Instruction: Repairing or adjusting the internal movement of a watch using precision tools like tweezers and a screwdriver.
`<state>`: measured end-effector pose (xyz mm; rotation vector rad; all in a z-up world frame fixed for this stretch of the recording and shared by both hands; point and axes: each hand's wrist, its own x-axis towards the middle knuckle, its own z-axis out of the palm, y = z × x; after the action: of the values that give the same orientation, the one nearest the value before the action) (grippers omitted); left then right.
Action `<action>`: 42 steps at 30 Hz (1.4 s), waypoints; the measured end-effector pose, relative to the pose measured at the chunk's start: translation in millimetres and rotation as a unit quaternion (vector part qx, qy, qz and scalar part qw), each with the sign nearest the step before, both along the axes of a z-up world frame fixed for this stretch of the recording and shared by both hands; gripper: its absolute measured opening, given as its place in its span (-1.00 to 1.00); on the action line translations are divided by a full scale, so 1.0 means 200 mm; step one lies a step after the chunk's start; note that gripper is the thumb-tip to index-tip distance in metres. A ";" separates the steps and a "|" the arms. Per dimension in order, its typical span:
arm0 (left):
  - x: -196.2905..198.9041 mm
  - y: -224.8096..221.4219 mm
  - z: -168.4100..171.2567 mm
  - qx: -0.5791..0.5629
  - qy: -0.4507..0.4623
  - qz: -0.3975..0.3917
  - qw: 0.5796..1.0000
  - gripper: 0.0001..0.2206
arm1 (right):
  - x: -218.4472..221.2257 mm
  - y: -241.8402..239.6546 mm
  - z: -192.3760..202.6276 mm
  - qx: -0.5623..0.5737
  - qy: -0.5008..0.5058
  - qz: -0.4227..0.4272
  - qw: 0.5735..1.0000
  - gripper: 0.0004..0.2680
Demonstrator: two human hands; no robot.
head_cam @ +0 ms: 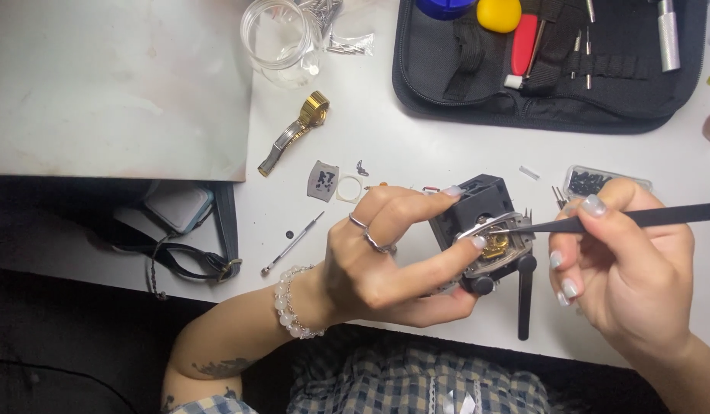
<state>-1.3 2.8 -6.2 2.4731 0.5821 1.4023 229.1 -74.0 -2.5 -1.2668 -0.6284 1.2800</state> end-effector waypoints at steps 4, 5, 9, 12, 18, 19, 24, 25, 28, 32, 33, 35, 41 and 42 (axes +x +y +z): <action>0.00 0.01 0.02 -0.009 -0.008 -0.006 1.000 -0.74 | -0.01 0.00 0.00 0.076 -0.033 0.026 0.996 -0.83; 0.00 0.01 0.02 -0.009 -0.013 -0.011 1.000 -0.73 | 0.00 0.00 -0.02 0.098 -0.041 0.028 0.994 -0.87; -0.01 0.01 0.03 -0.015 -0.026 -0.029 0.999 -0.73 | 0.00 0.01 -0.03 0.161 -0.074 0.049 0.983 -0.92; -0.01 0.01 0.03 -0.017 -0.032 -0.037 0.999 -0.74 | 0.03 0.01 -0.06 0.197 -0.096 0.057 0.974 -0.94; -0.01 0.01 -0.01 0.012 -0.014 -0.032 0.999 -0.80 | -0.03 0.00 0.04 0.098 -0.057 0.026 0.993 -0.85; -0.01 0.01 -0.02 0.011 -0.014 -0.031 0.999 -0.80 | -0.03 0.00 0.03 0.097 -0.056 0.027 0.993 -0.85; 0.00 0.02 -0.03 0.047 0.012 -0.017 0.999 -0.82 | 0.01 0.00 -0.03 -0.031 0.036 -0.014 0.999 -0.85; 0.00 0.02 -0.02 0.048 0.012 -0.018 0.999 -0.82 | 0.00 0.00 -0.03 -0.031 0.036 -0.015 0.999 -0.85; 0.00 0.02 0.01 0.011 0.000 -0.026 1.000 -0.74 | -0.02 -0.01 -0.04 0.056 0.017 0.002 0.998 -0.84; -0.01 0.01 0.03 -0.071 -0.025 -0.051 0.996 -0.64 | -0.01 -0.03 -0.07 0.173 -0.098 0.015 0.980 -0.91; -0.01 0.00 0.02 -0.091 -0.030 -0.050 0.994 -0.62 | 0.00 -0.03 -0.08 0.198 -0.125 0.019 0.972 -0.89; -0.01 0.00 0.03 -0.092 -0.034 -0.054 0.994 -0.63 | -0.01 -0.04 -0.07 0.193 -0.127 0.018 0.973 -0.86; -0.01 0.01 0.01 -0.032 -0.023 -0.047 0.998 -0.69 | -0.04 -0.01 -0.01 0.139 -0.068 0.008 0.988 -0.89; -0.01 0.01 0.01 -0.026 -0.020 -0.047 0.998 -0.70 | -0.04 0.00 0.00 0.109 -0.028 0.015 0.994 -0.86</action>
<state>-3.3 5.6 -4.1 2.3938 0.4802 1.3793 221.6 -74.1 -1.7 -1.1201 -0.8068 1.1686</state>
